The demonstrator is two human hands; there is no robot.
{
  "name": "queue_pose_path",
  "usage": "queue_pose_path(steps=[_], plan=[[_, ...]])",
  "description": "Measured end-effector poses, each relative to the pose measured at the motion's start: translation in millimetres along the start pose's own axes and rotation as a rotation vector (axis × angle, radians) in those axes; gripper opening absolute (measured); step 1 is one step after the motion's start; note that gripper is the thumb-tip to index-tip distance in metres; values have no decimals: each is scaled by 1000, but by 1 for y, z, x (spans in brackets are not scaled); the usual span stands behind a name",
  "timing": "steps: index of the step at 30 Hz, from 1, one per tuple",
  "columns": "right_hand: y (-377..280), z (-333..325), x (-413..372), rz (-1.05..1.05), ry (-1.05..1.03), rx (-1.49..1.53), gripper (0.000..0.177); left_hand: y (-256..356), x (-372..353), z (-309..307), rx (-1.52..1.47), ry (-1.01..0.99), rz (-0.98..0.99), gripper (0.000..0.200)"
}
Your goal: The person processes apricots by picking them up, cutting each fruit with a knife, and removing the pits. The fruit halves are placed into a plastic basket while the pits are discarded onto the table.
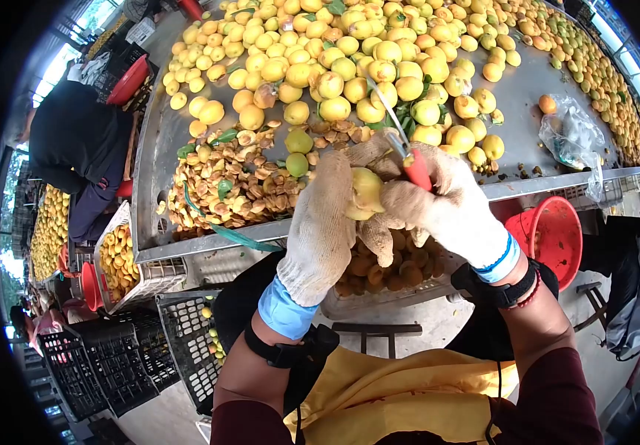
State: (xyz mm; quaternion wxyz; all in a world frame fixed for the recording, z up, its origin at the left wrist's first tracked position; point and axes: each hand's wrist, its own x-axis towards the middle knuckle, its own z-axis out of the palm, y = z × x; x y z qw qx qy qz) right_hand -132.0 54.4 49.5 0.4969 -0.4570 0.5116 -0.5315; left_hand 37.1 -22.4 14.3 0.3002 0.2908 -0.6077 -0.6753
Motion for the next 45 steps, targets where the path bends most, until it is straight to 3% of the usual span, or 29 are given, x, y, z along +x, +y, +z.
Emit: queue_pose_path(steps=[1,3,4,5,7,9,11,13,16,19,21,23,28,30,31,33,36,39,41,42,43,44,45], plan=[[5,2,0,-48,95,93,19,-3,-1,2,1,1,1,37],[-1,1,-3,120,75,177,20,-10,-2,12,-41,98,307,39],[3,4,-2,76,33,6,21,-11,-1,21,-362,251,-8,44],[7,8,-2,32,-12,-163,22,-7,-2,20,-362,253,-13,44],[0,8,0,79,13,-138,21,8,-5,15,77,137,-58,44],[-6,6,0,105,-14,166,20,16,1,12,-82,76,-155,40],[7,18,0,14,39,174,20,0,7,5,403,186,487,33],[11,26,-2,163,102,205,20,4,4,11,396,255,511,31],[17,27,2,150,119,296,22,-1,4,13,242,251,298,30],[22,34,4,119,180,409,24,-8,4,25,32,294,317,27],[31,44,9,6,327,514,28,-13,2,25,-14,318,243,25],[36,44,9,2,310,526,29,-11,1,24,254,342,430,25],[39,36,10,-59,256,552,32,-14,5,22,370,343,561,24],[36,28,7,217,160,672,33,-16,3,23,335,351,587,24],[37,26,8,219,165,670,33,-13,2,23,403,367,591,24],[39,24,10,120,167,512,37,-14,3,20,470,382,596,24],[48,22,9,-10,169,272,47,-20,6,15,342,335,588,26],[62,21,4,-133,166,39,60,-19,3,11,581,177,597,37],[68,13,10,-207,159,-51,65,-28,11,15,223,313,513,34],[72,7,12,-337,187,-314,64,-24,10,18,90,295,400,35],[75,4,13,-462,214,-573,64,-22,9,16,95,297,409,35],[79,4,13,-468,213,-572,64,-23,8,13,-25,227,312,36],[77,7,13,-347,225,-342,58,-24,7,12,-148,156,210,36]])
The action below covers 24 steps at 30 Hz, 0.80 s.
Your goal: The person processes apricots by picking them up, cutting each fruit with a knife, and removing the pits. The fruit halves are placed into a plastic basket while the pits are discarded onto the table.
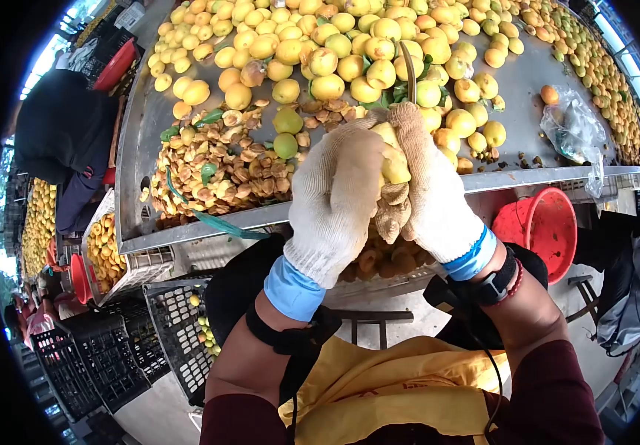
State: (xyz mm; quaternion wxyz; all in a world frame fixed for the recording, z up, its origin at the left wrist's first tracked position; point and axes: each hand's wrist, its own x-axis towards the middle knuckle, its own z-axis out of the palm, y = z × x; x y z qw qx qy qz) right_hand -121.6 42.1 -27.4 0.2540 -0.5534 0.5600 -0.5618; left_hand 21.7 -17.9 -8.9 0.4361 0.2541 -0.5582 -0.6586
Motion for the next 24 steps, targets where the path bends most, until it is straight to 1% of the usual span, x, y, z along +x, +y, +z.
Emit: queue_pose_path(steps=[1,2,3,4,5,6,7,8,9,10,12,13,14,17,18,20,21,22,23,24], plan=[[-3,2,0,152,24,209,54,21,2,8,117,-30,-52,38],[-8,3,0,304,49,419,52,26,1,9,117,-33,-53,38],[-34,-2,9,648,13,870,51,31,0,7,181,-89,-91,39],[-33,-3,9,644,14,872,51,35,0,3,247,-145,-126,40],[-30,-3,8,558,19,754,47,32,0,-3,340,-189,-62,44],[-26,-3,8,473,26,634,44,29,-1,-2,342,-192,-57,44],[-24,-1,5,-4,65,209,37,26,-2,0,327,-205,-8,47],[-24,-1,5,-6,66,211,37,22,-3,0,311,-215,40,51],[-28,-3,7,58,58,225,37,17,-2,-3,404,-215,-1,55],[-33,-5,9,121,50,238,38,13,-2,-5,406,-214,1,55],[-46,-14,14,250,36,262,39,8,-1,-5,510,-233,325,57],[-53,-19,16,315,31,273,40,14,-3,-2,639,-192,385,54],[-58,-24,17,381,26,286,41,15,-6,-1,639,-195,386,54],[-67,-35,20,575,10,326,44,24,-9,10,239,-53,74,40],[-49,-33,21,435,115,499,48,22,-6,6,-134,-44,-54,43],[-36,-42,29,279,119,672,48,38,-2,0,-462,-113,-156,53],[-46,-38,34,235,149,757,49,40,1,-5,-457,-111,-150,53],[-51,-53,38,151,80,451,50,42,4,-9,-544,-203,-164,55],[-60,-57,39,169,105,504,50,41,6,-10,-634,-299,-180,58],[-70,-59,40,188,134,555,49,40,5,-9,-635,-301,-185,58]])
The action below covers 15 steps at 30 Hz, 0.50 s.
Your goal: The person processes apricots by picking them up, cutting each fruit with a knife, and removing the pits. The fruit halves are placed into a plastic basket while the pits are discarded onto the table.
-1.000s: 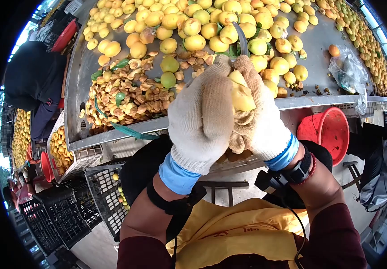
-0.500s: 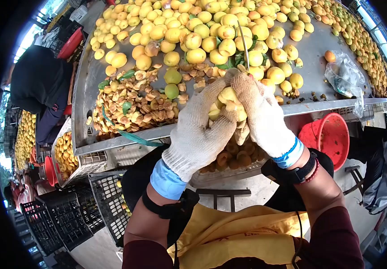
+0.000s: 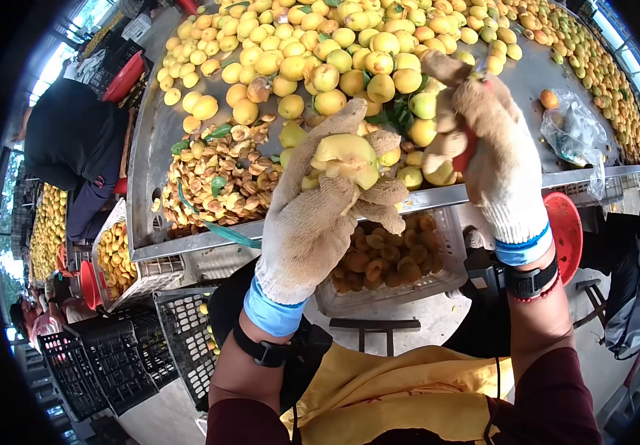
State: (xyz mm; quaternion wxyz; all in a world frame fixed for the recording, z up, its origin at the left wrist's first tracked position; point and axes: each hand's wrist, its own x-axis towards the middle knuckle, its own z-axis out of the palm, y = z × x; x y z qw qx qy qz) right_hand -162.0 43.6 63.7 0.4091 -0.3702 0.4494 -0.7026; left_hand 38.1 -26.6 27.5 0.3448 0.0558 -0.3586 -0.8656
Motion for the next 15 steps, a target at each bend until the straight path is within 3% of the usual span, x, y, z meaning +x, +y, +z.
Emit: queue_pose_path(steps=[1,2,4,6,8,10,12,13,15], plan=[[0,-7,5,-103,-14,29,45,-3,0,0,-4,-8,-15,60],[-6,-9,7,-33,40,326,41,-7,0,0,-9,-17,-29,63],[-16,-13,16,-56,-204,646,46,-10,-1,5,27,2,-49,63],[-30,-1,3,-46,-83,648,48,-13,0,9,66,15,-68,63],[-32,2,1,-98,-169,442,46,-18,0,10,-12,-3,-60,59],[-9,0,20,-85,-361,893,46,-21,-1,13,-6,-7,-56,57],[-20,20,7,-162,-145,356,46,-24,-2,15,0,-10,-48,56],[-9,21,15,-109,-266,723,46,-26,-1,15,-9,9,-24,56],[-12,24,10,-54,-211,678,47,-27,3,12,-7,-13,3,59]])
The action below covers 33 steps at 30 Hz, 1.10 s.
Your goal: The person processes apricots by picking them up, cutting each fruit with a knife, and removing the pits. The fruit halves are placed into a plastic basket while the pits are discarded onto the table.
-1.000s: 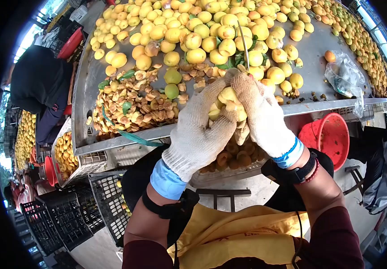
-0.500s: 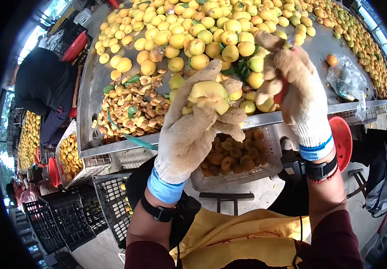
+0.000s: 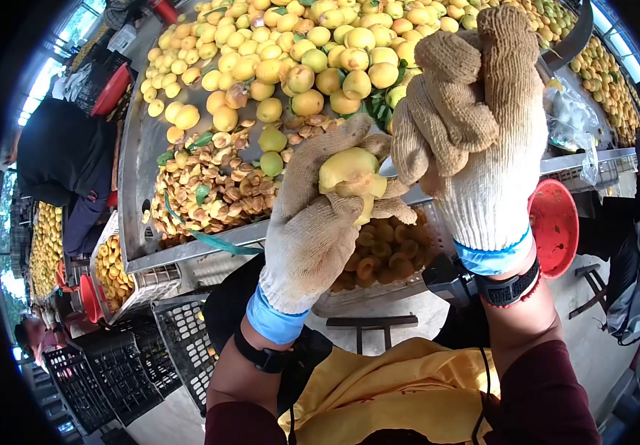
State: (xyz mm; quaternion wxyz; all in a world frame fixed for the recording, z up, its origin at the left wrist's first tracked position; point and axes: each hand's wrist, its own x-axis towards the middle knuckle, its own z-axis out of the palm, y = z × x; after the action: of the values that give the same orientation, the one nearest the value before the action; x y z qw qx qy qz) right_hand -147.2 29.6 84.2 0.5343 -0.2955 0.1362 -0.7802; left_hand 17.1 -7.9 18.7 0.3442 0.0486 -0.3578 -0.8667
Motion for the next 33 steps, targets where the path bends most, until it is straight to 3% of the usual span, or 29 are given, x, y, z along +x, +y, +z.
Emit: queue_pose_path(steps=[4,6,9,12,13,14,16,20,23,25,26,30,33], plan=[[2,0,0,-9,79,-19,48,-4,5,9,218,108,161,60],[4,0,-1,-11,116,-26,48,-6,5,0,324,-32,227,61],[7,2,-1,-22,135,-57,48,-2,2,6,528,60,263,60],[10,2,4,-51,130,-111,49,-4,-1,17,468,58,202,58],[11,-2,9,-44,-51,-18,48,-4,-2,16,470,60,203,58],[13,-4,12,-37,-230,75,48,-4,-4,13,659,86,245,58],[15,-8,14,-26,-241,92,48,-9,-2,5,889,80,380,55],[19,-16,21,6,-288,150,46,-15,0,12,818,151,364,52],[21,-21,27,30,-328,196,45,-28,4,15,902,212,504,52],[21,-25,28,41,-345,224,45,-29,8,28,383,338,330,53],[21,-27,29,48,-357,238,45,-36,9,26,428,308,402,55],[23,-33,28,80,-395,296,44,-35,9,27,434,372,392,50],[25,-34,27,103,-429,345,44,-36,12,14,645,401,346,50]])
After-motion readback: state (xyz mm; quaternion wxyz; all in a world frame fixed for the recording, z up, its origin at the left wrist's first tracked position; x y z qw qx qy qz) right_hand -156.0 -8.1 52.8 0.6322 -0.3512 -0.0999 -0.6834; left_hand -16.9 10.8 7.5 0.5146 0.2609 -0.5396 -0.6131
